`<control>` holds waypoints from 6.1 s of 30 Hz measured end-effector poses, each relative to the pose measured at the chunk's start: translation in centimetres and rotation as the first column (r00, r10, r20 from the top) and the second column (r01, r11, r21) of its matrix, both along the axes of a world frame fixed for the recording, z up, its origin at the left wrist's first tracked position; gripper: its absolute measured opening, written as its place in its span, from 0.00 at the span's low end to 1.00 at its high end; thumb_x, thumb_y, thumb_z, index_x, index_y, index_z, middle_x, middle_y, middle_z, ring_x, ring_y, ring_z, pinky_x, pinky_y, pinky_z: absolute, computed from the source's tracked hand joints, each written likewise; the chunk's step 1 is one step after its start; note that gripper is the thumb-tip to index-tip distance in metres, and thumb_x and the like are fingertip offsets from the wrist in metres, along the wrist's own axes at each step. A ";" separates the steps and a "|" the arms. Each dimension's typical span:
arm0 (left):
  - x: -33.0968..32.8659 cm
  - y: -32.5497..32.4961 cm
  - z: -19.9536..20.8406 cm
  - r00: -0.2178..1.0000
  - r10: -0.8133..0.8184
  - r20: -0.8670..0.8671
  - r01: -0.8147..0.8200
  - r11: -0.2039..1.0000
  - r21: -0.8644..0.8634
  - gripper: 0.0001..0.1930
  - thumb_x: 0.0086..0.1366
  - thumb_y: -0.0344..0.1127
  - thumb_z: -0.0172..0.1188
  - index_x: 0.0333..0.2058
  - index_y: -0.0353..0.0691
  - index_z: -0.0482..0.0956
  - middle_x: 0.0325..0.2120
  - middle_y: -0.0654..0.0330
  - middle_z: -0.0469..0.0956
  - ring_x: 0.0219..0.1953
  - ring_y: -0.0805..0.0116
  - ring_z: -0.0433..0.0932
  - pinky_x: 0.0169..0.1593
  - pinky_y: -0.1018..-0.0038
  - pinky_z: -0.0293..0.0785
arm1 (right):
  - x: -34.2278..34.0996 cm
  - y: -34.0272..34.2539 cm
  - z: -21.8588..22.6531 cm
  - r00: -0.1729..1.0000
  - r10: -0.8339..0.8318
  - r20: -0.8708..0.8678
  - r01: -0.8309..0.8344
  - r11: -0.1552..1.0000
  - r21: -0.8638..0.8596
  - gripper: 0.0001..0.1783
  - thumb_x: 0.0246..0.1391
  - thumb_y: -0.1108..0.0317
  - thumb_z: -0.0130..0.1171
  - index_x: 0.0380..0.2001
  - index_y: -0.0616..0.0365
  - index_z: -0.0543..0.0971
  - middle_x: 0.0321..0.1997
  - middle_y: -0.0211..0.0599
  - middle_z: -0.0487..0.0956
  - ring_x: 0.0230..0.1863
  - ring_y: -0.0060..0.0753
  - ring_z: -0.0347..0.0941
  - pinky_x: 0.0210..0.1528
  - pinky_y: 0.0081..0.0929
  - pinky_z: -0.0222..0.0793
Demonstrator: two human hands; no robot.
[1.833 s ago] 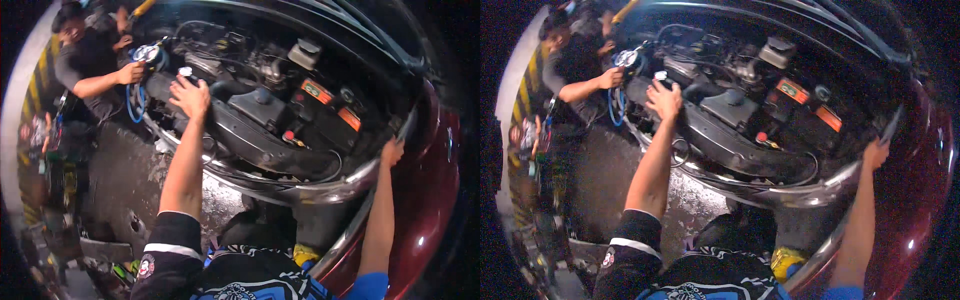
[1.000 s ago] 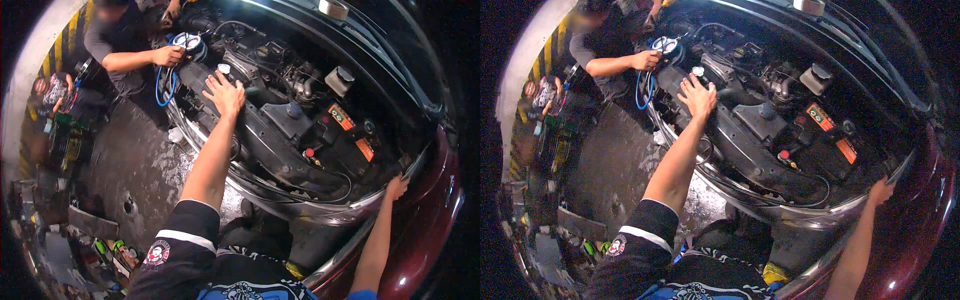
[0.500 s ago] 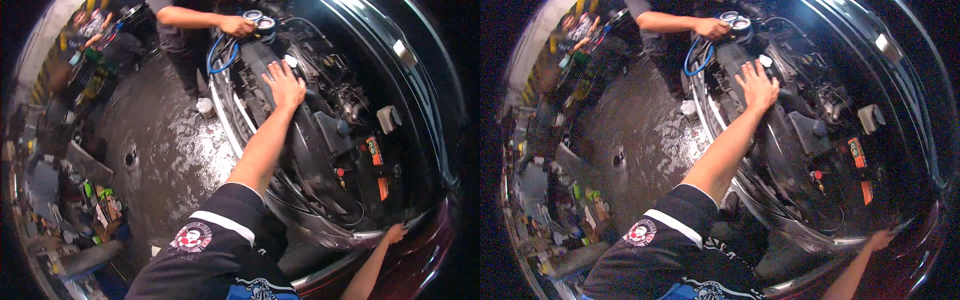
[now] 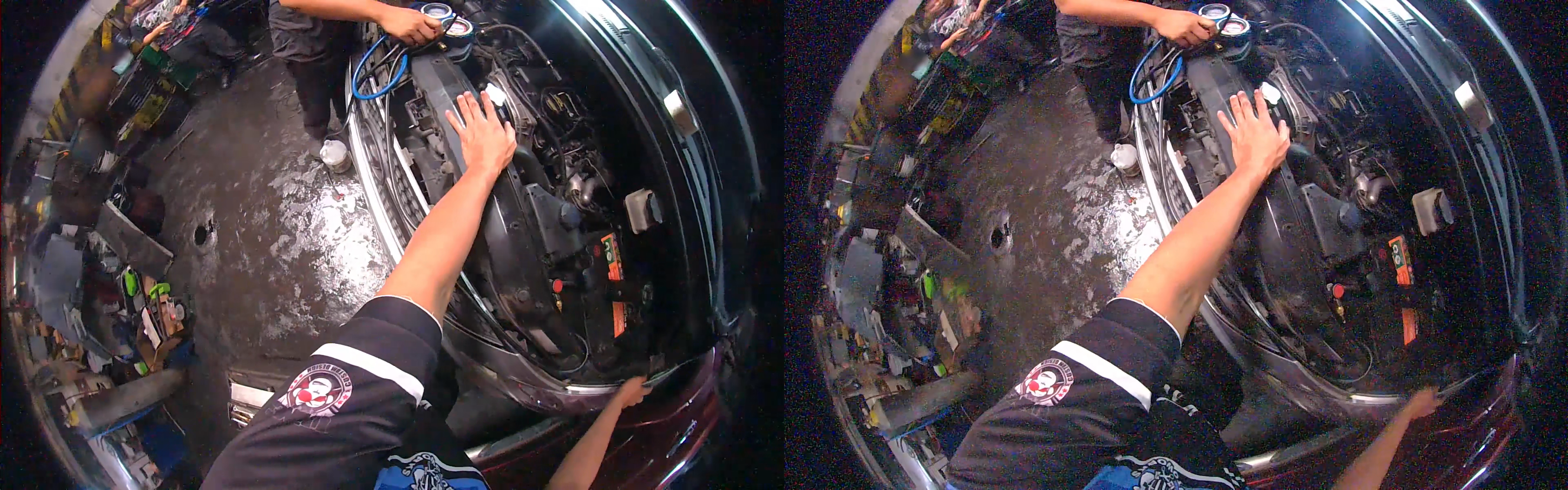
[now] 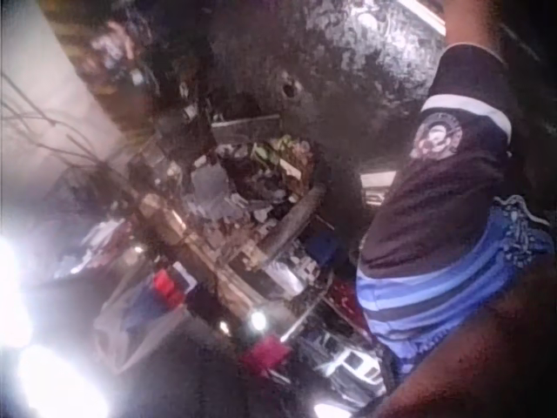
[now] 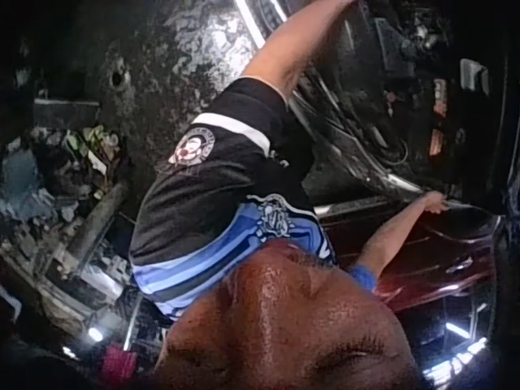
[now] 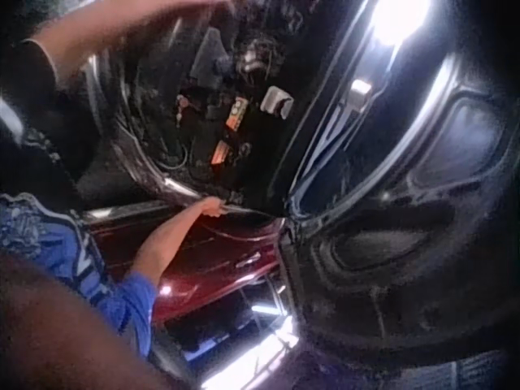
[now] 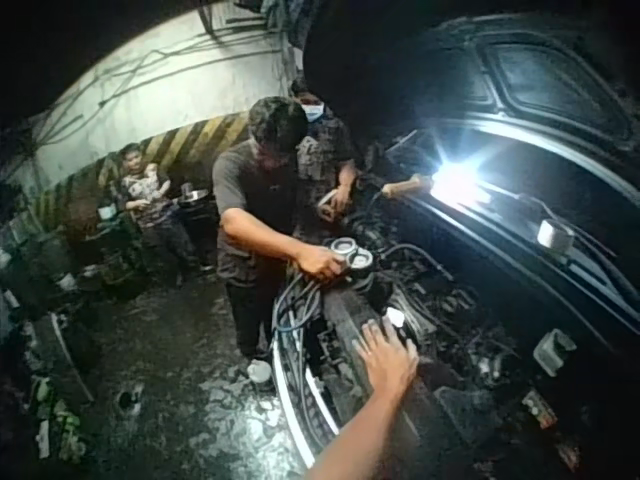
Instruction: The person checks the air conditioning system of a vehicle by connecting a manifold gauge set to the engine components and observing the pressure readings.
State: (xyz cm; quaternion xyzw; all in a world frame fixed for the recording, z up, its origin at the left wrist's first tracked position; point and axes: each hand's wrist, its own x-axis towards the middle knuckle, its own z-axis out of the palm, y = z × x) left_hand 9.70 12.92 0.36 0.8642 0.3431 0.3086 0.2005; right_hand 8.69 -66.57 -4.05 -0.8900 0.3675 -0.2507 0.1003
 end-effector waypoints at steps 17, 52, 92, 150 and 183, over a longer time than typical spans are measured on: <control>0.0 -0.2 0.8 0.994 -0.017 -0.111 0.014 0.999 -0.034 0.43 0.68 0.52 0.56 0.74 0.35 0.54 0.75 0.39 0.53 0.79 0.42 0.47 0.77 0.37 0.36 | -0.9 1.9 -0.2 0.997 -0.066 0.043 0.066 0.998 0.014 0.42 0.65 0.34 0.50 0.73 0.45 0.66 0.68 0.57 0.73 0.67 0.68 0.69 0.66 0.64 0.65; 0.6 -0.1 -0.2 0.985 0.032 -0.172 -0.020 0.997 0.072 0.43 0.68 0.56 0.56 0.74 0.38 0.56 0.73 0.39 0.57 0.77 0.44 0.51 0.75 0.36 0.43 | -1.7 3.8 0.1 0.995 -0.093 0.021 0.092 0.994 0.052 0.41 0.66 0.36 0.51 0.75 0.45 0.64 0.72 0.53 0.68 0.71 0.64 0.65 0.68 0.63 0.62; 1.0 0.3 -1.3 0.978 0.072 -0.195 -0.030 0.978 0.208 0.43 0.67 0.59 0.55 0.73 0.38 0.59 0.72 0.40 0.61 0.75 0.43 0.56 0.72 0.33 0.50 | -3.3 9.5 4.3 0.993 -0.057 0.099 0.057 0.998 0.008 0.39 0.65 0.41 0.55 0.71 0.53 0.68 0.65 0.58 0.75 0.64 0.68 0.72 0.64 0.61 0.68; 1.1 3.0 -1.5 0.954 -0.058 -0.294 0.125 0.969 0.212 0.48 0.67 0.64 0.61 0.73 0.34 0.60 0.69 0.39 0.65 0.71 0.41 0.63 0.72 0.52 0.58 | -5.9 11.8 6.2 0.933 0.181 0.310 -0.275 0.915 0.295 0.34 0.67 0.61 0.59 0.70 0.68 0.67 0.73 0.49 0.70 0.71 0.42 0.65 0.73 0.34 0.55; 1.1 -0.2 0.4 0.958 0.068 -0.280 -0.041 0.994 0.101 0.45 0.69 0.61 0.56 0.74 0.36 0.55 0.73 0.43 0.57 0.77 0.48 0.52 0.76 0.42 0.45 | -5.6 6.4 2.2 0.923 0.205 0.325 -0.290 0.927 0.237 0.34 0.70 0.59 0.59 0.70 0.69 0.67 0.71 0.55 0.72 0.65 0.46 0.74 0.65 0.36 0.69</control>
